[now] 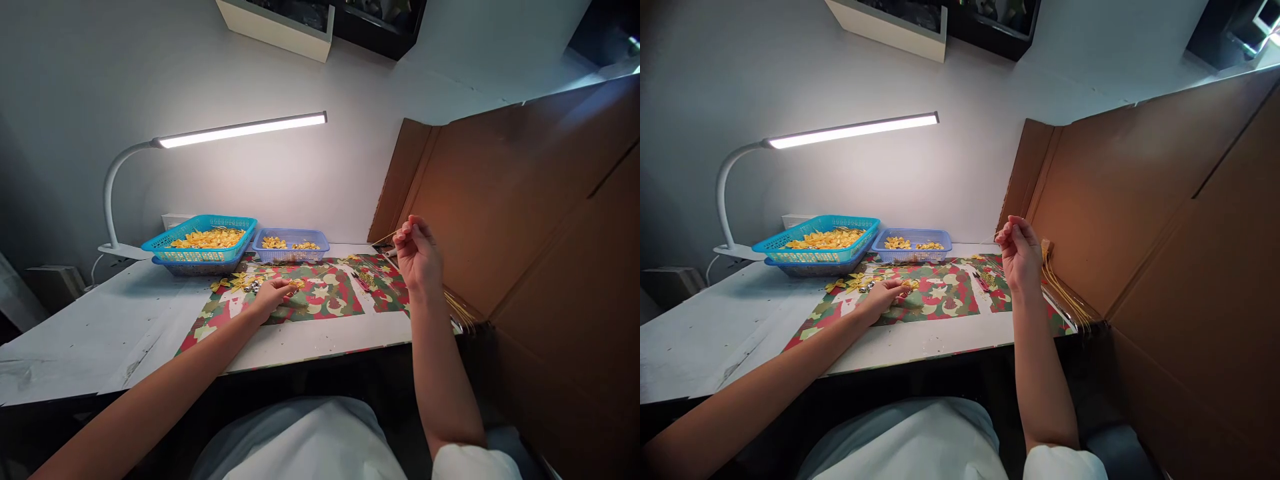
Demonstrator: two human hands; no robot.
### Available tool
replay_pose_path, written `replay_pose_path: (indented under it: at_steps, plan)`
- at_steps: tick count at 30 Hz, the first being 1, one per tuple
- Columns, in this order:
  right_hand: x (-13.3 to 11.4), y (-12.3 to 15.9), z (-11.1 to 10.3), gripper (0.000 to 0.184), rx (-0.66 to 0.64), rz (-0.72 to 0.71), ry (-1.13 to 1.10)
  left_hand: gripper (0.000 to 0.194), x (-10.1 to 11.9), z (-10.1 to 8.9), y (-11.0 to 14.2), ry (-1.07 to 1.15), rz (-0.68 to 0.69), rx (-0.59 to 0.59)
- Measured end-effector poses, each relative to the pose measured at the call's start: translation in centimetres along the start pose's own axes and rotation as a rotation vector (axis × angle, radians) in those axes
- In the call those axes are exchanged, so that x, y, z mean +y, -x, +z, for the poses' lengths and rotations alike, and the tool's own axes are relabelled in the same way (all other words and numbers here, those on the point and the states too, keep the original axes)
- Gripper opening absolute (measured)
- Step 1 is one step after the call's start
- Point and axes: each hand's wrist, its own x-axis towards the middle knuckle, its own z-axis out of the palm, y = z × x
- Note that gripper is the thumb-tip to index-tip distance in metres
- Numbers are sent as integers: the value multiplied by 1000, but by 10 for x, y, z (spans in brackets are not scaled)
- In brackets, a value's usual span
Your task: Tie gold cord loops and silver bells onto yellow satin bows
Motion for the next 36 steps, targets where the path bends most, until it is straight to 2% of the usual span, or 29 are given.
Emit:
replay_pose_path:
  at_steps: [3, 5, 10, 13, 16, 19, 23, 28, 32, 36]
  plan:
    - [9, 1, -1, 10, 4, -1, 26, 28, -2, -1, -2, 43, 21, -12]
    - [25, 6, -2, 11, 2, 17, 79, 28, -2, -1, -3, 70, 14, -14]
    - [89, 38, -2, 18, -46, 250, 323, 21, 3, 0, -2, 253, -36, -91]
    - [128, 64, 4, 20, -156, 326, 425, 16, 4, -1, -2, 468, -62, -184]
    - [152, 83, 16, 22, -248, 362, 465, 12, 1, -4, -2, 579, -85, -278]
    - [157, 91, 29, 23, -297, 347, 477, 8, -3, -6, -3, 593, -91, -342]
    - [152, 91, 38, 26, -330, 314, 495, 6, -6, -7, -6, 605, -81, -389]
    - [156, 89, 31, 27, -337, 342, 483, 6, -5, -7, -5, 577, -81, -426]
    - [162, 86, 26, 30, -327, 412, 439, 7, -4, -6, -4, 559, -78, -404]
    - [161, 81, 23, 30, -297, 418, 433, 12, -3, -6, -3, 514, -91, -406]
